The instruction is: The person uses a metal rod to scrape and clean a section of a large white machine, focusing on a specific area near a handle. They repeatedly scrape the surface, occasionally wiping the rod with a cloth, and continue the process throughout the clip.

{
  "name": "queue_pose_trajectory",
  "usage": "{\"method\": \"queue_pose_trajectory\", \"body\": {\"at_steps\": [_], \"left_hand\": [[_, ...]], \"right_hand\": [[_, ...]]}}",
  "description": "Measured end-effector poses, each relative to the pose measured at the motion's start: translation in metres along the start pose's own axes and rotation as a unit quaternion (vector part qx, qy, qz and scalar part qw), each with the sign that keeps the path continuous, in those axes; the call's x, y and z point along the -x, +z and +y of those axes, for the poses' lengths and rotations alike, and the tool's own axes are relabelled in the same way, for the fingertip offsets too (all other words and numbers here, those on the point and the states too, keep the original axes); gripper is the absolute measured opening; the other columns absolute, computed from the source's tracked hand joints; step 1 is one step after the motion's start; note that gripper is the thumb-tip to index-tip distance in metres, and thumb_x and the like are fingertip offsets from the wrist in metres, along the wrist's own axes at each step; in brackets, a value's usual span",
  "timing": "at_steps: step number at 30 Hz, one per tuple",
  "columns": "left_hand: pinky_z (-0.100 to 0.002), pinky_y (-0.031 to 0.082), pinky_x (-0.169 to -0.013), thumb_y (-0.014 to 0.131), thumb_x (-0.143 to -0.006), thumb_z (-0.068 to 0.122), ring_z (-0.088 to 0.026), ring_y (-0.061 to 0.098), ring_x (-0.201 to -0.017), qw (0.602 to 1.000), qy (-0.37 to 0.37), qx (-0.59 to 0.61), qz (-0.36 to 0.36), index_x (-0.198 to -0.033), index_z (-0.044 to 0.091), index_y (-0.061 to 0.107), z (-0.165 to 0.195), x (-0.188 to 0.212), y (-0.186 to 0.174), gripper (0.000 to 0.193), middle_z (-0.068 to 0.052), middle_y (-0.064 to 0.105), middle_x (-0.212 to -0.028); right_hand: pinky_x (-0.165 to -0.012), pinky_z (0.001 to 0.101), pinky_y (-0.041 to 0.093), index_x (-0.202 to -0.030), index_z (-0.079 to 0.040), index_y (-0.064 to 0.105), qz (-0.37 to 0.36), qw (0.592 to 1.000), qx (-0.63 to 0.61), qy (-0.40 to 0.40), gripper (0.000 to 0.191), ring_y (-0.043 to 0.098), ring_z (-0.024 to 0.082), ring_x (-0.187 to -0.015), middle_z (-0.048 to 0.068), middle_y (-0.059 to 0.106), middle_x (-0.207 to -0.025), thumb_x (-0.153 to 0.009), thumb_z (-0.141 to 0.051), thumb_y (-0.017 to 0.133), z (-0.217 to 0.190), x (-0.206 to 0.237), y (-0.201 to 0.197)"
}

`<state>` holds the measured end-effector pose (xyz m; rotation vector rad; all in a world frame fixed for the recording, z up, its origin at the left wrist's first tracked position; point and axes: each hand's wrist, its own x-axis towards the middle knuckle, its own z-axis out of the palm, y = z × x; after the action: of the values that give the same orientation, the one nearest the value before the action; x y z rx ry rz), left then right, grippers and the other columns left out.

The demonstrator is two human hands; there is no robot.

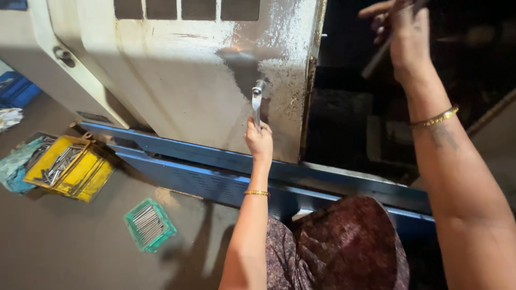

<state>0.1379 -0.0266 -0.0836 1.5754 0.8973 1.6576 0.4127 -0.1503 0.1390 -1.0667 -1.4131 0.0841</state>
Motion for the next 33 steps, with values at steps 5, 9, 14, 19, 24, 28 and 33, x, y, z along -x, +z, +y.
{"method": "queue_pose_trajectory", "body": {"at_steps": [5, 9, 14, 19, 24, 28, 33], "left_hand": [[-0.035, 0.051, -0.055, 0.05, -0.082, -0.011, -0.022, 0.067, -0.057, 0.997, 0.053, -0.044, 0.038, -0.09, 0.005, 0.051, -0.004, 0.009, 0.011, 0.019, -0.006, 0.064, -0.064], [-0.036, 0.053, -0.056, 0.05, -0.081, -0.011, -0.024, 0.068, -0.057, 0.996, 0.05, -0.062, 0.048, -0.088, 0.006, 0.051, -0.014, 0.001, 0.016, 0.018, -0.007, 0.065, -0.064], [-0.037, 0.054, -0.058, 0.05, -0.081, -0.011, -0.024, 0.068, -0.058, 0.994, 0.063, -0.068, 0.056, -0.087, 0.005, 0.05, -0.026, 0.001, 0.012, 0.017, -0.007, 0.064, -0.064], [-0.036, 0.054, -0.058, 0.049, -0.08, -0.011, -0.023, 0.068, -0.058, 0.996, 0.047, -0.05, 0.05, -0.085, 0.006, 0.049, -0.038, 0.002, 0.013, 0.017, -0.007, 0.064, -0.064], [-0.035, 0.054, -0.058, 0.049, -0.079, -0.011, -0.022, 0.066, -0.057, 0.996, 0.049, -0.052, 0.053, -0.083, 0.005, 0.049, -0.044, 0.003, 0.013, 0.017, -0.006, 0.063, -0.064], [-0.034, 0.054, -0.057, 0.047, -0.079, -0.012, -0.022, 0.066, -0.056, 0.998, 0.039, -0.034, 0.047, -0.084, 0.005, 0.048, -0.044, 0.004, 0.015, 0.017, -0.007, 0.062, -0.064], [-0.034, 0.054, -0.058, 0.048, -0.08, -0.011, -0.021, 0.066, -0.057, 0.998, 0.043, -0.036, 0.04, -0.084, 0.005, 0.048, -0.044, 0.006, 0.015, 0.017, -0.007, 0.063, -0.065]], "right_hand": [[-0.055, 0.0239, 0.039, -0.124, -0.016, 0.068, 0.021, 0.944, -0.18, 0.275, 0.027, 0.051, 0.009, -0.064, 0.0, 0.065, -0.088, -0.112, -0.037, 0.056, 0.103, -0.002, -0.001], [-0.053, 0.0245, 0.041, -0.129, -0.023, 0.068, 0.129, 0.853, -0.328, 0.386, 0.031, 0.051, 0.009, -0.065, -0.002, 0.068, -0.091, -0.108, -0.039, 0.051, 0.157, -0.014, 0.021], [-0.066, 0.0364, 0.059, -0.127, -0.026, 0.059, 0.235, 0.793, -0.377, 0.418, 0.027, 0.058, 0.014, -0.077, 0.0, 0.071, -0.111, -0.104, -0.037, 0.05, 0.187, -0.03, 0.062], [-0.079, 0.0319, 0.059, -0.137, -0.018, 0.065, 0.189, 0.858, -0.352, 0.321, 0.032, 0.066, 0.012, -0.095, 0.002, 0.068, -0.124, -0.108, -0.031, 0.06, 0.206, -0.055, 0.094], [-0.074, 0.0339, 0.053, -0.124, -0.012, 0.071, 0.251, 0.855, -0.358, 0.28, 0.031, 0.065, 0.017, -0.093, 0.005, 0.068, -0.114, -0.102, -0.029, 0.056, 0.218, -0.06, 0.106], [-0.081, 0.0392, 0.065, -0.106, -0.008, 0.067, 0.42, 0.734, -0.471, 0.25, 0.046, 0.065, 0.022, -0.089, 0.011, 0.07, -0.103, -0.098, -0.049, 0.048, 0.23, -0.059, 0.079], [-0.07, 0.0352, 0.056, -0.104, -0.008, 0.062, 0.442, 0.714, -0.421, 0.343, 0.08, 0.069, 0.021, -0.083, 0.007, 0.07, -0.097, -0.082, -0.08, 0.037, 0.239, -0.059, 0.038]]}}
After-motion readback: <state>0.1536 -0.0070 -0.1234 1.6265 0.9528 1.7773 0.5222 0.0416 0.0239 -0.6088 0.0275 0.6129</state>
